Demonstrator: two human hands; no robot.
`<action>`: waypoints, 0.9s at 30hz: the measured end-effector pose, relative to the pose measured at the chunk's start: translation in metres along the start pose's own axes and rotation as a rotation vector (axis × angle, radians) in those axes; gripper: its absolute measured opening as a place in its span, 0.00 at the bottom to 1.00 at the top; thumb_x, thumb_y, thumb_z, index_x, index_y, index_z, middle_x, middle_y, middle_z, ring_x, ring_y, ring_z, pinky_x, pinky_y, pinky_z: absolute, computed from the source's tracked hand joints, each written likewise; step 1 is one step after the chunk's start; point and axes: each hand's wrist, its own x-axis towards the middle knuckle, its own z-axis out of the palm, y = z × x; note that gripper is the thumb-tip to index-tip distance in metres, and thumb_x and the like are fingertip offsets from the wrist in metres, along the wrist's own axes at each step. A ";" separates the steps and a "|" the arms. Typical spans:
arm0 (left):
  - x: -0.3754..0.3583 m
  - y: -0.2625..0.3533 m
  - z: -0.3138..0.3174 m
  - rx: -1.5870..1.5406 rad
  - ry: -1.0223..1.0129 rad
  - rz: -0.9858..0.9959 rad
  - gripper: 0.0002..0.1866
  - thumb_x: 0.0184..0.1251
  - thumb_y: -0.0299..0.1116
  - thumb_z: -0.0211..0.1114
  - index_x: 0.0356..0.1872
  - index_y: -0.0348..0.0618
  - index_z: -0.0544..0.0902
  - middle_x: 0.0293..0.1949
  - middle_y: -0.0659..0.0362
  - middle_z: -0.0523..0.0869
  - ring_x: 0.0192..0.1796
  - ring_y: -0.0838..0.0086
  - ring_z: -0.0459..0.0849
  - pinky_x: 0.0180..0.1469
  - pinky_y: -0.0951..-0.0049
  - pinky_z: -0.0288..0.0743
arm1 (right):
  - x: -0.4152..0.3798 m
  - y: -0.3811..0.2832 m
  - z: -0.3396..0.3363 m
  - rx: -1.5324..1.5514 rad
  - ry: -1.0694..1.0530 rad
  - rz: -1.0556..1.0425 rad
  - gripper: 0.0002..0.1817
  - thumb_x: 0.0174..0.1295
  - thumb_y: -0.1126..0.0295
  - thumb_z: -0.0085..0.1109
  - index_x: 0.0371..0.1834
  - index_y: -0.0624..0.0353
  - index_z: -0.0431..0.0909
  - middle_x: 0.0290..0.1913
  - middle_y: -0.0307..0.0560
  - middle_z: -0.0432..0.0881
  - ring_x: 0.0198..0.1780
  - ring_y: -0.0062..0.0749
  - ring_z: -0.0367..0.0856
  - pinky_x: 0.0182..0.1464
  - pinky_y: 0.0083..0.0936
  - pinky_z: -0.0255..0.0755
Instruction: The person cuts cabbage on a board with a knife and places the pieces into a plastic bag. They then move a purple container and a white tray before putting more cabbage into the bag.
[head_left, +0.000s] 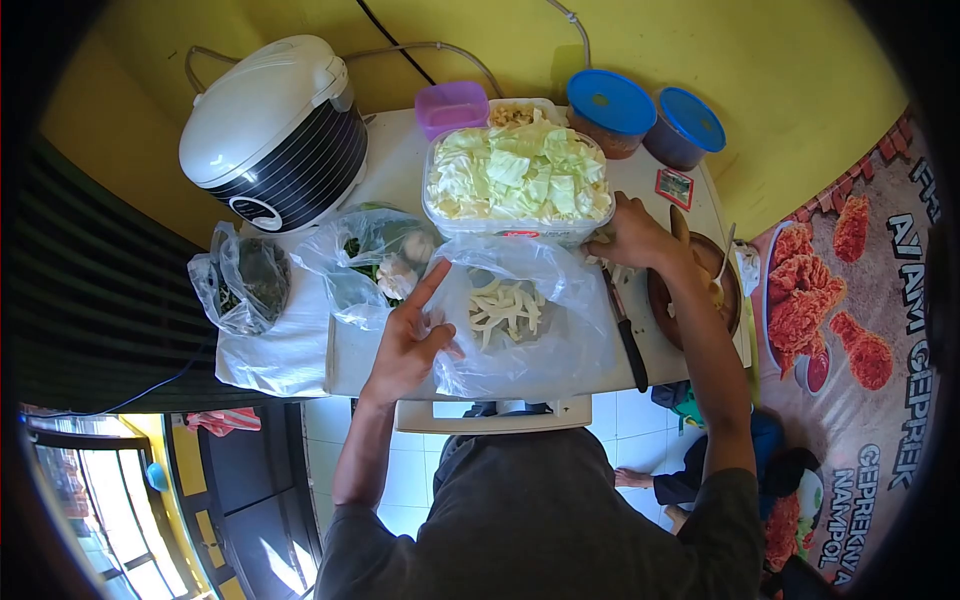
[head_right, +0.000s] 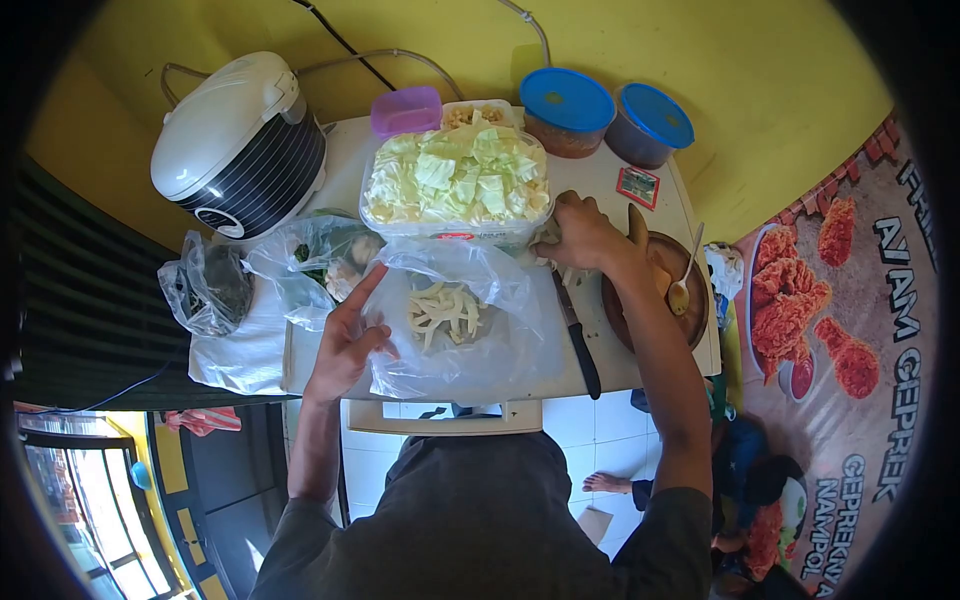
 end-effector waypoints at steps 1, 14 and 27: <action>0.000 0.000 0.000 0.000 0.000 0.000 0.43 0.67 0.09 0.54 0.86 0.36 0.56 0.69 0.51 0.81 0.43 0.80 0.85 0.44 0.72 0.89 | -0.004 0.000 0.002 0.052 0.072 -0.026 0.39 0.62 0.59 0.73 0.76 0.58 0.69 0.64 0.65 0.76 0.66 0.60 0.77 0.68 0.50 0.75; 0.001 0.007 0.000 -0.064 -0.031 -0.027 0.44 0.66 0.11 0.56 0.85 0.34 0.56 0.69 0.51 0.80 0.39 0.79 0.82 0.38 0.70 0.91 | -0.043 -0.011 -0.009 0.486 0.750 -0.053 0.09 0.75 0.75 0.60 0.53 0.57 0.73 0.43 0.53 0.83 0.46 0.46 0.85 0.49 0.36 0.76; 0.003 0.017 0.011 -0.187 0.004 -0.048 0.45 0.61 0.12 0.55 0.85 0.34 0.58 0.77 0.49 0.73 0.51 0.75 0.84 0.41 0.72 0.90 | -0.094 -0.144 -0.011 0.862 0.613 -0.745 0.09 0.67 0.76 0.69 0.46 0.56 0.80 0.53 0.55 0.84 0.51 0.46 0.86 0.55 0.35 0.78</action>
